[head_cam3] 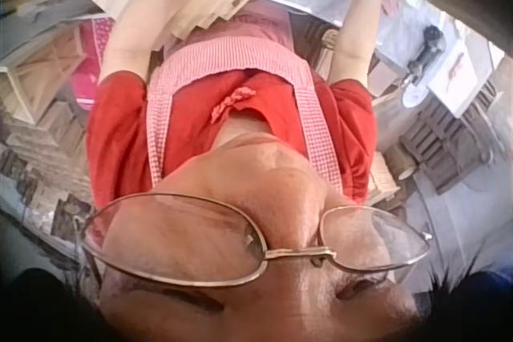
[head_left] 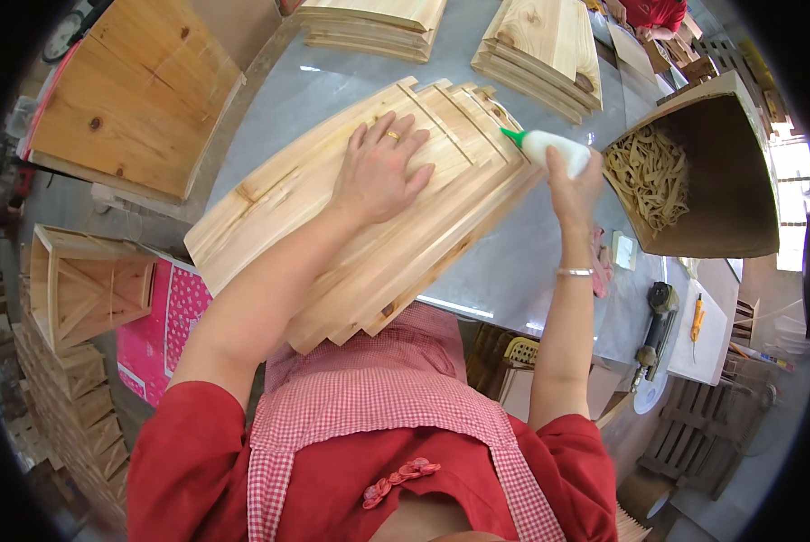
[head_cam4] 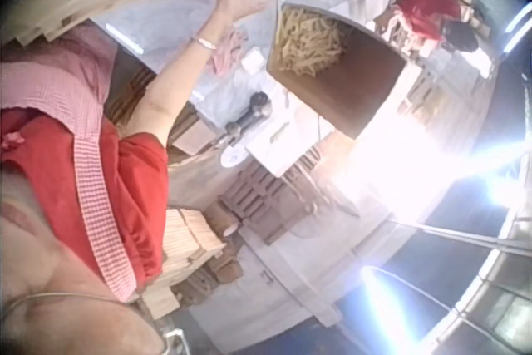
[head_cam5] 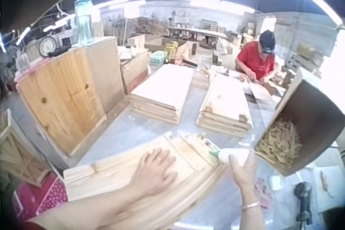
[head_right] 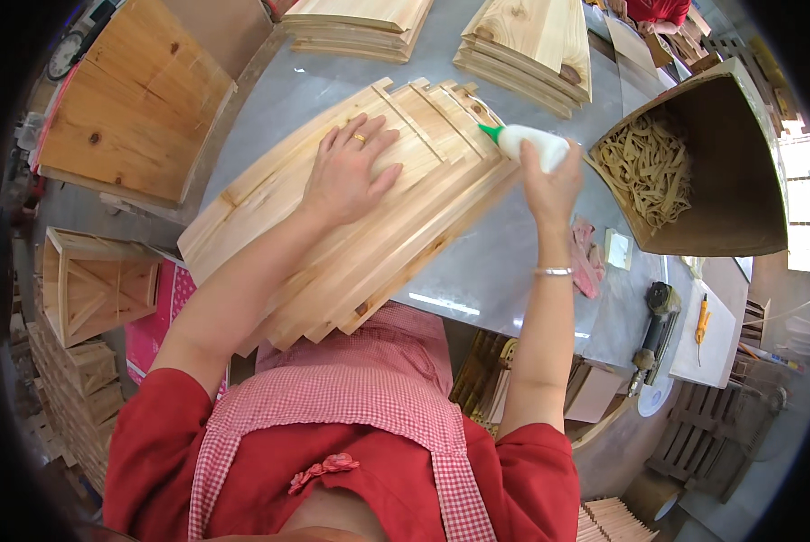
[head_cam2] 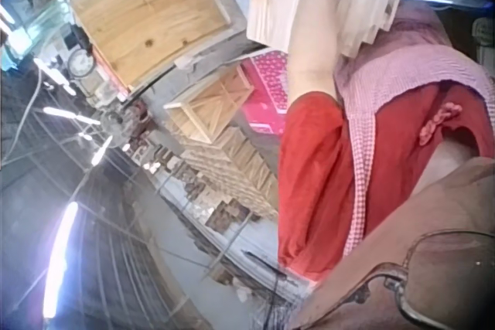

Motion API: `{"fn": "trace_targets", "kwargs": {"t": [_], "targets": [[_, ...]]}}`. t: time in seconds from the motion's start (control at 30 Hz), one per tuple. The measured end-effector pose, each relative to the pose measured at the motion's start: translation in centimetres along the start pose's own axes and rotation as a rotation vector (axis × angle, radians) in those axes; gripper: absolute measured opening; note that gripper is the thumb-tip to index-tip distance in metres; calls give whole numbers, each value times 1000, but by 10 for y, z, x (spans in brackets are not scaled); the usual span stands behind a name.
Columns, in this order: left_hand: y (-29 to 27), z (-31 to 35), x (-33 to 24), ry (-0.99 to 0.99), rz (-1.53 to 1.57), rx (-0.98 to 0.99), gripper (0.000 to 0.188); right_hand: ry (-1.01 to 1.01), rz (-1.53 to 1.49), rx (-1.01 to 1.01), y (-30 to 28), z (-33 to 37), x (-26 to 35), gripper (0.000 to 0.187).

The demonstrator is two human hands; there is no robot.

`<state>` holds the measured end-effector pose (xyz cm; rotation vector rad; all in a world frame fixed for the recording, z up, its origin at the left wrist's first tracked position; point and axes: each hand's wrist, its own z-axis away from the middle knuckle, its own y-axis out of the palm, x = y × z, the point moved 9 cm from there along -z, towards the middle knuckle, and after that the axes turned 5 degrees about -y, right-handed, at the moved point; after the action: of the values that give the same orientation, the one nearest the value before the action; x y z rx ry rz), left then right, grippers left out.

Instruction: Assembling a wooden box by gluing wooden planks together and securing them with rubber bands before final adjustments.

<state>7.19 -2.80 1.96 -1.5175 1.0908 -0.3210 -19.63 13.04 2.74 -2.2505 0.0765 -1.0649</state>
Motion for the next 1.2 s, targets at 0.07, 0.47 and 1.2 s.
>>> {"fn": "trace_targets", "kwargs": {"t": [0.07, 0.47, 1.2], "targets": [[-1, 0, 0, 3, -14, -10, 46, 44, 1, 7, -21, 12, -8, 54], [0, -1, 2, -15, 7, -2, 47, 212, -474, 3, 61, 10, 42, 52], [-4, -1, 9, -33, 51, -109, 50, 281, -466, 59, 19, 40, 61, 50]]}}
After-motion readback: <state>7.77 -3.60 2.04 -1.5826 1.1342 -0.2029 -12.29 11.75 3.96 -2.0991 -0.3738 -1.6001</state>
